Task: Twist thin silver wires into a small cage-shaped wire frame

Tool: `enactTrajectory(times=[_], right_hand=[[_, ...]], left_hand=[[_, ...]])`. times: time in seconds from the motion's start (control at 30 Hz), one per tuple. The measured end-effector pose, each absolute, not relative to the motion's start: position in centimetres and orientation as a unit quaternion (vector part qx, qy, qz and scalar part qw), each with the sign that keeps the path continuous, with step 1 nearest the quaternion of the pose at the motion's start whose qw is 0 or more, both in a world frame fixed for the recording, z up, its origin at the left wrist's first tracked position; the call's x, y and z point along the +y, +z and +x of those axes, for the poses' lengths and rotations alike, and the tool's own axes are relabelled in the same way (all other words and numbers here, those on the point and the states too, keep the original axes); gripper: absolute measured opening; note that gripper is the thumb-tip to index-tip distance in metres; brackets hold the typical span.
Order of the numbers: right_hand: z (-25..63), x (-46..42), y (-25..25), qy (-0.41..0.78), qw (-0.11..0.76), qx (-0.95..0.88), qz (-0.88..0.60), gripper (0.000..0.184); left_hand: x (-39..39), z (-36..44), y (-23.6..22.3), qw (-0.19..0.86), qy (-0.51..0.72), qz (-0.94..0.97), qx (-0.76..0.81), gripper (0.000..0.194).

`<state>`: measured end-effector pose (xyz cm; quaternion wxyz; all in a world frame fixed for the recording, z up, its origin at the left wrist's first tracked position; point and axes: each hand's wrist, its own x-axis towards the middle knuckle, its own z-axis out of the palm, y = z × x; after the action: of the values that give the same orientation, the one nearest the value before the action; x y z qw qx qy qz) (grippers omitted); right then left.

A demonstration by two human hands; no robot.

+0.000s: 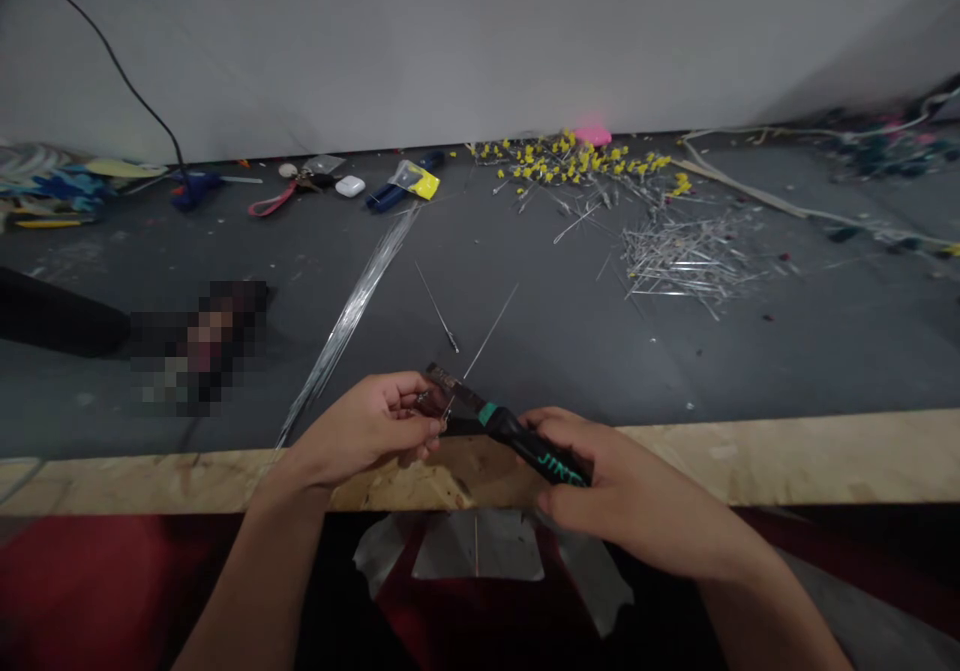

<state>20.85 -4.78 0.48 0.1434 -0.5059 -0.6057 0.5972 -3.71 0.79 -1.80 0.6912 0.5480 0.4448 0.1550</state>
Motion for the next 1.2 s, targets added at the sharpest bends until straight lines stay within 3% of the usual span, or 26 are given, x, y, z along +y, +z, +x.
enactTrajectory(times=[0.63,0.87,1.03,1.2], right_hand=[[19.4,-5.2,0.7,0.516,0.091,-0.648,-0.553,0.02],[19.8,-5.3,0.6,0.527,0.114,-0.634,-0.554,0.013],[20.3,-4.9,1.7,0.569,0.171,-0.615,-0.518,0.045],[21.3,-4.4,1.7,0.574,0.204,-0.547,-0.574,0.04]], left_hand=[[0.8,-4.1,-1.8,0.686,0.16,0.559,0.437,0.014],[0.4,-4.1,-1.5,0.664,0.17,0.572,0.45,0.015],[0.4,-3.9,-1.4,0.628,0.215,0.583,0.469,0.016],[0.3,-4.3,-1.7,0.566,0.235,0.609,0.503,0.021]])
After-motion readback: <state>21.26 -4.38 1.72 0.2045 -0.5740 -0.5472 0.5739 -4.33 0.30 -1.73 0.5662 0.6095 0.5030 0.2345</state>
